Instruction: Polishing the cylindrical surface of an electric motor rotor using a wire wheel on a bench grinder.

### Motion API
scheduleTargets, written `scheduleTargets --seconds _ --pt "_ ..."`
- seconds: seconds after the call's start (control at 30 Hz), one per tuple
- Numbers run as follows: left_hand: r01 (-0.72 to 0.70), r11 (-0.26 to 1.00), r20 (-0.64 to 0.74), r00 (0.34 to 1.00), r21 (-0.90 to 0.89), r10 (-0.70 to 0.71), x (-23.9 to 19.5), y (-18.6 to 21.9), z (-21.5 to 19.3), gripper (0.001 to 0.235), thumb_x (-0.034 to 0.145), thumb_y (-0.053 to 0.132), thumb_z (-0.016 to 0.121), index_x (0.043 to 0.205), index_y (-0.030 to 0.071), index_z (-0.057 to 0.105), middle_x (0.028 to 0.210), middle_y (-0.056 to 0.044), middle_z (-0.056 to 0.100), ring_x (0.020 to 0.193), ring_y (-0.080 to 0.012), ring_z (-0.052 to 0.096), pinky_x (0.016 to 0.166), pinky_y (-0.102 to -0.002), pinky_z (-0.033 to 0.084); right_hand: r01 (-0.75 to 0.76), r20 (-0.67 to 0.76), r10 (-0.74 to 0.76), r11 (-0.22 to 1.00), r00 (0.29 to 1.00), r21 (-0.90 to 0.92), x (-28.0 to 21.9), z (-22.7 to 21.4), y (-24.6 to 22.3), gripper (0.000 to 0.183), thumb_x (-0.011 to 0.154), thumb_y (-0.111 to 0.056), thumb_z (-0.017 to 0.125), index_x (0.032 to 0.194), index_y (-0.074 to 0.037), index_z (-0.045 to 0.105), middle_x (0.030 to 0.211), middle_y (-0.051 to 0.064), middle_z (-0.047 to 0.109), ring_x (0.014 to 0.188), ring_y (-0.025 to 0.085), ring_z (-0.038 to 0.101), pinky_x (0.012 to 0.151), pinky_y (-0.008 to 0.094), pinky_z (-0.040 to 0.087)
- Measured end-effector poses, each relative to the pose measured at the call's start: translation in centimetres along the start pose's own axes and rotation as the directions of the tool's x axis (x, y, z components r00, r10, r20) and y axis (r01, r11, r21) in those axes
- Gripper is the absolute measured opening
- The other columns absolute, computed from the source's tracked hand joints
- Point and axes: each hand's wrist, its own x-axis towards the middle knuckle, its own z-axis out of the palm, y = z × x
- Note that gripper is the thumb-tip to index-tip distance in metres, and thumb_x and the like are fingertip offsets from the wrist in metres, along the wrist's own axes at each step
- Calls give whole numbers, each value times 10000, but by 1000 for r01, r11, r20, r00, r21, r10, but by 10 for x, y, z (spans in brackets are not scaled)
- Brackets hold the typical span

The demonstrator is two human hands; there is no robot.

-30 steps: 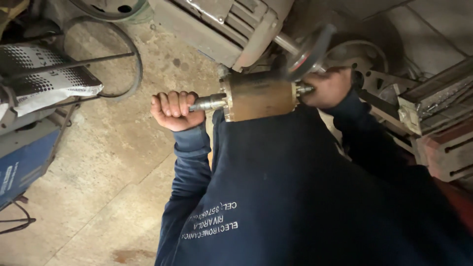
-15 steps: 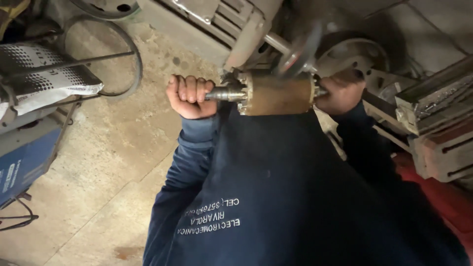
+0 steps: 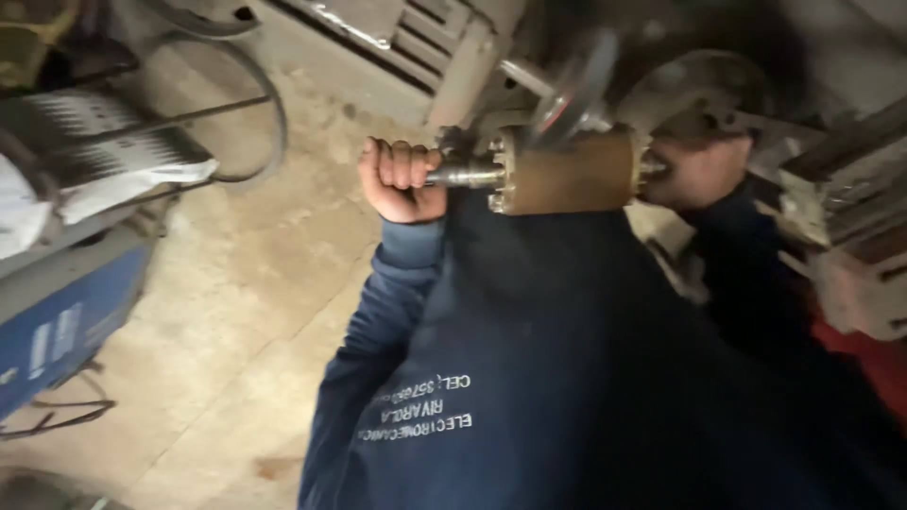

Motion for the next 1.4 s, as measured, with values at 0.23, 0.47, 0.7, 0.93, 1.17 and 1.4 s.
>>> scheduleTargets --seconds 0.23,0.47,0.7,0.93,1.17,1.4 --pt "-80 993 42 996 -92 84 -7 44 -2 480 1125 319 444 675 195 334 567 61 297 522 -107 280 595 -301 335 37 78 -43 997 996 68 7 16 8 313 717 -260 834 972 -88 776 928 112 764 778 244 735 726 377 581" --pt "-135 987 12 991 -82 137 -9 83 -10 471 1110 371 435 681 189 360 561 61 315 512 -108 286 588 -299 334 3 181 -7 1000 983 20 30 18 -17 283 696 -220 824 968 -143 833 703 79 713 592 227 680 594 373 549" --pt "-148 986 74 985 -75 154 -3 90 -7 469 1137 363 424 703 203 352 581 75 309 516 -93 281 578 -292 356 26 126 -31 999 992 42 24 33 -18 276 706 -156 785 980 -127 803 836 56 756 625 174 679 576 321 518" --pt "-86 996 17 996 -40 86 3 48 3 488 1139 368 437 698 192 326 591 60 275 531 -110 282 641 -303 358 -34 21 34 999 999 23 5 3 -16 179 729 -169 836 878 -101 763 851 87 737 720 255 706 625 369 518" --pt "-9 1000 -165 986 15 11 4 4 17 475 1119 372 451 705 171 335 604 27 290 554 -139 297 683 -354 401 -9 -104 9 1000 995 -4 -57 8 26 271 727 -233 890 903 -74 759 811 141 709 715 307 692 668 431 533" --pt "12 1000 -255 967 8 -9 0 -12 14 466 1103 383 469 705 169 355 614 28 320 563 -147 328 691 -389 441 -109 -24 108 993 994 -43 -61 -2 34 324 749 -299 907 952 -86 771 791 130 699 658 282 666 621 401 515"
